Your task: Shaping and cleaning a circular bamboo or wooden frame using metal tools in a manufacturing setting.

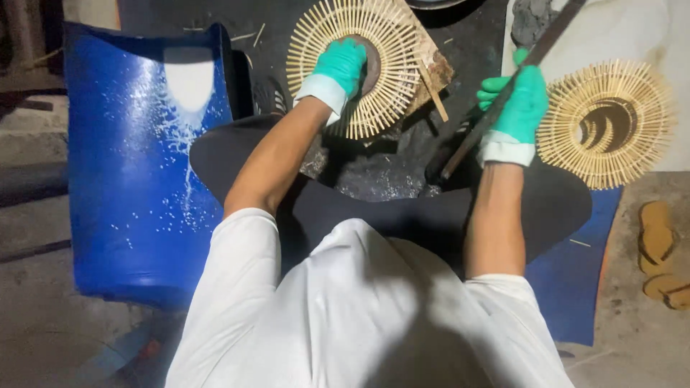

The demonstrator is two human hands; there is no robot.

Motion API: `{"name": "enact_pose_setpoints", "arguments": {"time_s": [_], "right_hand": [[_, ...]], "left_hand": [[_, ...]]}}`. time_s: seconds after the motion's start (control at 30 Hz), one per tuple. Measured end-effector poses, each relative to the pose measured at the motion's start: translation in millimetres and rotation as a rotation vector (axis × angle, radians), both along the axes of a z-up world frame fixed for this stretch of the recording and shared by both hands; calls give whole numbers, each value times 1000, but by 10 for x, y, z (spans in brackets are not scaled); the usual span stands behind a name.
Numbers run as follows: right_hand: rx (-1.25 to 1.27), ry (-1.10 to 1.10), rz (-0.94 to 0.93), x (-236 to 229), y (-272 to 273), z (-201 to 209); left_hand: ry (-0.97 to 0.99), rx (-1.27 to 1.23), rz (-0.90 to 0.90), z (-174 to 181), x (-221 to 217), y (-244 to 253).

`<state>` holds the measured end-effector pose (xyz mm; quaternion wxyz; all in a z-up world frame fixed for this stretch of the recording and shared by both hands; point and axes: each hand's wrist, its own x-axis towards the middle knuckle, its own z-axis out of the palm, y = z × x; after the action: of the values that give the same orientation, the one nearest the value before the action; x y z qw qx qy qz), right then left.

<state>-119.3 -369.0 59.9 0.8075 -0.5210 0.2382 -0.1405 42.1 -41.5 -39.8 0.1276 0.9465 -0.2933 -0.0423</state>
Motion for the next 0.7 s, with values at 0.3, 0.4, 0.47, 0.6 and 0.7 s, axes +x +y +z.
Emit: {"name": "enact_pose_setpoints", "arguments": {"time_s": [0.3,0.4,0.47,0.6,0.7], "right_hand": [[23,256,236,-589,721,539],[26,338,311,-656,868,305],[27,351,319,-610,953,234],[25,381,285,-552,924,79],[-1,401,303,-477,914,89]], "left_hand": [[490,250,255,985,-79,-360],[500,245,258,1107,-159,-364],[535,219,275,1281,-185,-363],[527,220,224,1285,-184,-337],[516,220,213,1301,-145,-319]]}}
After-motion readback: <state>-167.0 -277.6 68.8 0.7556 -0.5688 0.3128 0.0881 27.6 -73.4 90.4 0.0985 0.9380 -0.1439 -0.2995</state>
